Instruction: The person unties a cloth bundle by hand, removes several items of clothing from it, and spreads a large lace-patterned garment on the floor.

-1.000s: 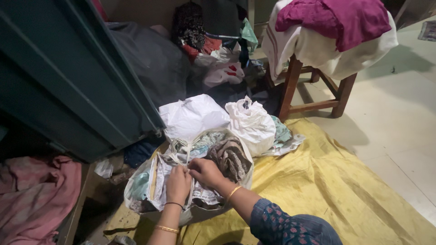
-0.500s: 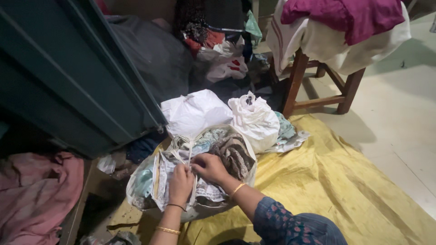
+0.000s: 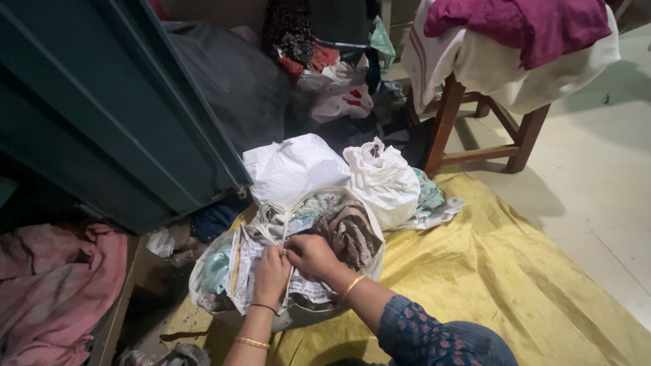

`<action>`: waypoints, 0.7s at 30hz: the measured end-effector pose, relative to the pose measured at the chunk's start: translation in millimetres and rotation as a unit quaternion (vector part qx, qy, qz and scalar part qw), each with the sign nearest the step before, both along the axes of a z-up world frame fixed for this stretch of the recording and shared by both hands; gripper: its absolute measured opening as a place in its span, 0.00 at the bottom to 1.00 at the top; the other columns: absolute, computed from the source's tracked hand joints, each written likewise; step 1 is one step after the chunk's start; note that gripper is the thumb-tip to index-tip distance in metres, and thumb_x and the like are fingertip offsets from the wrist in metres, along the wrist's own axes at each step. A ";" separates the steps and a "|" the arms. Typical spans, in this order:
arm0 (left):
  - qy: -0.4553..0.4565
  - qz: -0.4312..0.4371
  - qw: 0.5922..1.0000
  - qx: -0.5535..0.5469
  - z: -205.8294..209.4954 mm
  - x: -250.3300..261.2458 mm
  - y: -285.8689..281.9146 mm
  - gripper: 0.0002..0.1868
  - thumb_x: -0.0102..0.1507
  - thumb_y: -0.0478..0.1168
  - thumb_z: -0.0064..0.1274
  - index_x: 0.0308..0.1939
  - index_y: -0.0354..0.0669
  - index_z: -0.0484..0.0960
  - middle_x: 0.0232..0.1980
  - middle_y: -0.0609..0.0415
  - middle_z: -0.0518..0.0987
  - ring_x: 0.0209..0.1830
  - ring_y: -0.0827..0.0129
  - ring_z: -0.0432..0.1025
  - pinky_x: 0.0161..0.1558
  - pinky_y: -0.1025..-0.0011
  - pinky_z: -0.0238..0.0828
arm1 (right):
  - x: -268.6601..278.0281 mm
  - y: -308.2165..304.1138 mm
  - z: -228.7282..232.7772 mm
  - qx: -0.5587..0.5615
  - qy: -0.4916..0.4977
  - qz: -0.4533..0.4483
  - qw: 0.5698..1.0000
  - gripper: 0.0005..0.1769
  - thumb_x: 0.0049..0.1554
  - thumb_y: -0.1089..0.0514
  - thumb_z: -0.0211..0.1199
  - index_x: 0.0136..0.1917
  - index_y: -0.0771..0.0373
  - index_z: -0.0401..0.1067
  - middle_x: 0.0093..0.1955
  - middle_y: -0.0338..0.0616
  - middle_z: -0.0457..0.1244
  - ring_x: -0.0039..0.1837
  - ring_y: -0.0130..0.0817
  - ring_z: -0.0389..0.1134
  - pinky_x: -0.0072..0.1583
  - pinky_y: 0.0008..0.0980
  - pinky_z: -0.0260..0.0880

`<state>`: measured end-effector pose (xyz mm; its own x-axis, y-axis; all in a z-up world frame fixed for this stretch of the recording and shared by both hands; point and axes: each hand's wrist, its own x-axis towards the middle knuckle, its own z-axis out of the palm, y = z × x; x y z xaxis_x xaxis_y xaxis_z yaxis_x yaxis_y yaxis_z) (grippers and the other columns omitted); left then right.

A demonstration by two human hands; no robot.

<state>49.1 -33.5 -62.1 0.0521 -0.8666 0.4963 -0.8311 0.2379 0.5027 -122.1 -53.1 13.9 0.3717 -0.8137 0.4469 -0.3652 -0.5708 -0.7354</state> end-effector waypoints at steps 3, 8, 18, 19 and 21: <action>0.012 -0.001 1.000 0.014 3.6 -0.6 -2.2 0.09 0.61 0.39 0.52 0.43 0.41 0.71 0.44 0.41 0.76 0.45 0.41 0.72 0.42 0.49 0.71 | 1.4 -2.4 -2.4 0.007 0.014 -0.013 1.000 0.10 0.54 0.55 0.66 0.47 0.61 0.79 0.43 0.54 0.70 0.47 0.52 0.73 0.50 0.44 0.74; 0.065 0.009 0.998 -0.011 27.4 -11.0 21.0 0.08 0.63 0.37 0.52 0.46 0.41 0.75 0.44 0.42 0.76 0.45 0.42 0.72 0.44 0.51 0.71 | -9.1 -8.5 -1.8 0.048 -0.011 0.044 0.998 0.10 0.54 0.55 0.66 0.49 0.60 0.78 0.42 0.52 0.70 0.45 0.48 0.74 0.50 0.41 0.74; 0.117 -0.013 0.993 -0.028 58.1 -15.5 41.2 0.11 0.60 0.33 0.56 0.47 0.41 0.81 0.42 0.45 0.79 0.42 0.52 0.75 0.43 0.60 0.74 | -17.8 -3.3 -2.7 0.068 -0.051 0.083 0.993 0.11 0.53 0.60 0.69 0.51 0.59 0.76 0.44 0.47 0.71 0.46 0.39 0.75 0.52 0.36 0.74; 0.112 -0.010 0.993 -0.028 59.0 -15.4 42.2 0.12 0.60 0.33 0.56 0.48 0.41 0.81 0.42 0.45 0.79 0.42 0.52 0.76 0.44 0.60 0.74 | -17.5 -2.9 -2.5 0.053 -0.053 0.079 0.994 0.12 0.53 0.60 0.69 0.52 0.59 0.77 0.44 0.47 0.71 0.47 0.38 0.74 0.52 0.36 0.74; 0.104 -0.004 0.994 -0.029 59.0 -15.3 42.2 0.13 0.60 0.33 0.56 0.49 0.41 0.80 0.42 0.44 0.79 0.43 0.52 0.76 0.44 0.60 0.73 | -17.6 -1.1 -1.3 0.053 -0.068 0.090 0.992 0.13 0.53 0.60 0.68 0.53 0.59 0.76 0.45 0.46 0.71 0.48 0.37 0.75 0.52 0.35 0.74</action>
<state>33.8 8.7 -3.1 0.1518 -0.8379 0.5242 -0.7083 0.2777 0.6490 -139.7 -54.3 12.6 0.4579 -0.7848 0.4176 -0.1584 -0.5342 -0.8304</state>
